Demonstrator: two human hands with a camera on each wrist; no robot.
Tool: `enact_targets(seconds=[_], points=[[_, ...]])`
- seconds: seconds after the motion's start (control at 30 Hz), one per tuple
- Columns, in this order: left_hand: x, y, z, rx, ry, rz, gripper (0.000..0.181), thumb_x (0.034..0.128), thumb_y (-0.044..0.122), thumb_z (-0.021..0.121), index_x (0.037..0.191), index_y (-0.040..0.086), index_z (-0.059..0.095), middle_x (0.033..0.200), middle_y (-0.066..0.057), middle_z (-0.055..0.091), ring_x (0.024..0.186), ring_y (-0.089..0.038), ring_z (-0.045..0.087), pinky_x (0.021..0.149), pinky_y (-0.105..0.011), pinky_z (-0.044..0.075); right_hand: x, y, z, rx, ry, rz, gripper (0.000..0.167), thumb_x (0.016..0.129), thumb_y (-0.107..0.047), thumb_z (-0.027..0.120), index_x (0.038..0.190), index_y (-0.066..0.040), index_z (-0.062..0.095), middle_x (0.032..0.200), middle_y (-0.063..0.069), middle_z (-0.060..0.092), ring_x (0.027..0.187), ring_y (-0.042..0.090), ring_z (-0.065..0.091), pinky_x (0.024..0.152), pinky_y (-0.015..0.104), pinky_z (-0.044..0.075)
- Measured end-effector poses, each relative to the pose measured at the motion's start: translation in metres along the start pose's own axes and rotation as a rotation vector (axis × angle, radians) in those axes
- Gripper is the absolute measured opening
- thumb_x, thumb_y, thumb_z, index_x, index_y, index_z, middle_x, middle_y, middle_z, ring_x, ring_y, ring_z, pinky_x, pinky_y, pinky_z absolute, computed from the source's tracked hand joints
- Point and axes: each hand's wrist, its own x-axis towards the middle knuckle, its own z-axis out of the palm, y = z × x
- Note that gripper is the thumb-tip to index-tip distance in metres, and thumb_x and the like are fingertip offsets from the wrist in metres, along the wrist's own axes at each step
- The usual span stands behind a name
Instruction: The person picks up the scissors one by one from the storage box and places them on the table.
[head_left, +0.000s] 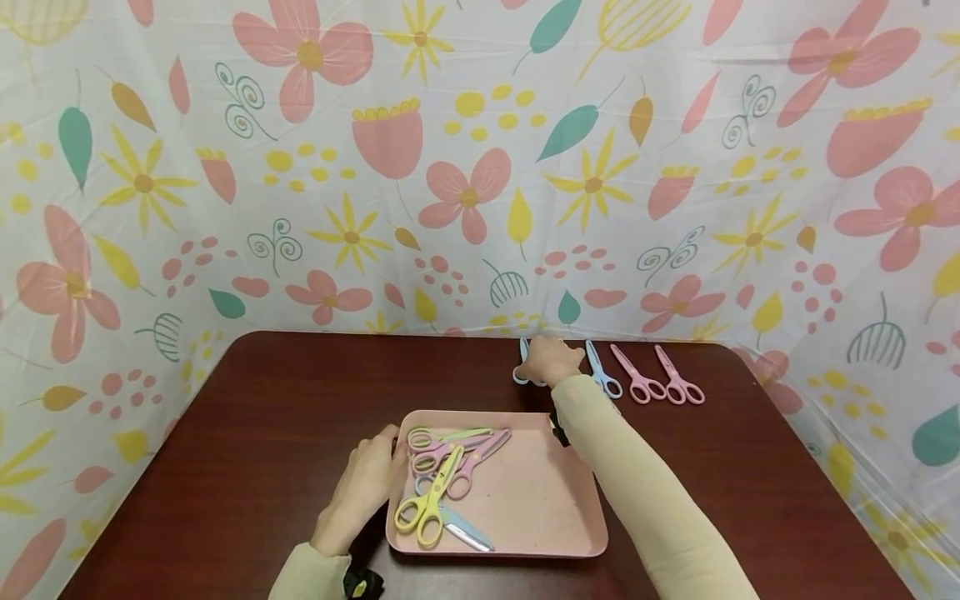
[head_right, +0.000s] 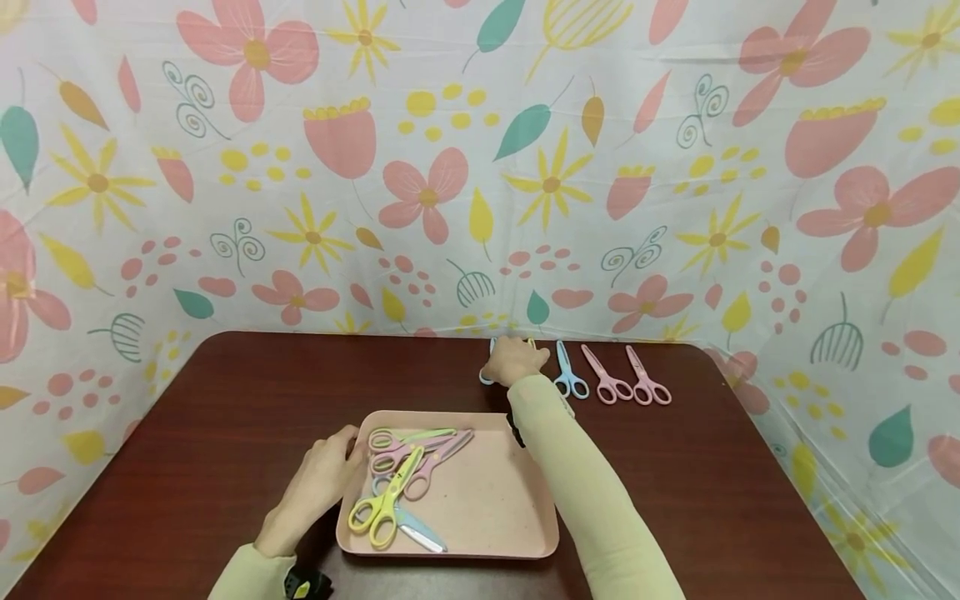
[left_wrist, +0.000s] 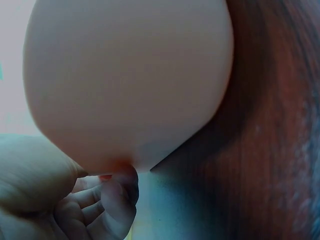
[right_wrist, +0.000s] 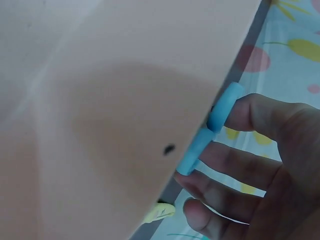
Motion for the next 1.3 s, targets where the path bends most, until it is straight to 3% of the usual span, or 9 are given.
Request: enact_targets(seconds=[0.33,0.57,0.67,0.77,0.9,1.3], points=[[0.0,-0.002,0.0,-0.004,-0.001,0.002,0.033,0.0989,0.017,0.055,0.125,-0.002,0.058,0.08,-0.012,0.064,0.065,-0.022,0.059,0.06,-0.04,0.047,0.009,0.001,0.006,0.001,0.001,-0.012,0.02,0.085,-0.032,0.071,0.09,-0.013,0.067,0.113,0.012,0.062,0.108,0.034,0.053,0.096,0.067,0.026],[0.0,-0.002,0.0,0.005,0.004,0.006,0.032,0.0987,0.017,0.056,0.124,-0.001,0.059,0.084,-0.015,0.066,0.068,-0.024,0.061,0.06,-0.041,0.047,0.011,0.004,0.01,-0.004,0.008,-0.014,0.028,0.088,-0.03,0.068,0.107,-0.01,0.066,0.124,0.014,0.058,0.115,0.034,0.05,0.097,0.067,0.025],[0.0,-0.002,-0.001,0.011,0.01,0.015,0.03,0.0986,0.017,0.056,0.122,-0.001,0.06,0.081,-0.013,0.065,0.069,-0.025,0.062,0.061,-0.042,0.048,0.013,0.005,0.01,-0.005,0.006,-0.016,0.023,0.089,-0.027,0.067,0.104,-0.01,0.067,0.115,0.013,0.062,0.11,0.034,0.053,0.097,0.067,0.025],[0.0,-0.003,-0.001,0.016,0.014,0.021,0.029,0.0984,0.016,0.056,0.121,-0.002,0.06,0.082,-0.014,0.065,0.069,-0.025,0.062,0.06,-0.042,0.048,0.013,0.006,0.01,0.006,0.012,-0.02,0.012,0.088,-0.024,0.067,0.09,-0.011,0.067,0.103,0.011,0.063,0.102,0.033,0.056,0.097,0.067,0.025],[0.0,-0.003,0.0,0.02,0.019,0.026,0.028,0.0981,0.016,0.056,0.12,-0.002,0.061,0.086,-0.016,0.066,0.071,-0.028,0.064,0.061,-0.043,0.049,0.012,0.008,0.01,0.016,0.021,-0.023,0.012,0.087,-0.023,0.069,0.083,-0.011,0.066,0.098,0.01,0.062,0.098,0.033,0.058,0.096,0.067,0.025],[0.0,-0.002,-0.001,0.025,0.019,0.025,0.028,0.0983,0.017,0.055,0.12,-0.001,0.061,0.085,-0.018,0.066,0.072,-0.032,0.064,0.06,-0.044,0.049,0.008,0.007,0.003,0.009,0.037,-0.02,0.014,0.09,-0.025,0.063,0.089,-0.011,0.064,0.096,0.01,0.064,0.106,0.037,0.057,0.1,0.071,0.019]])
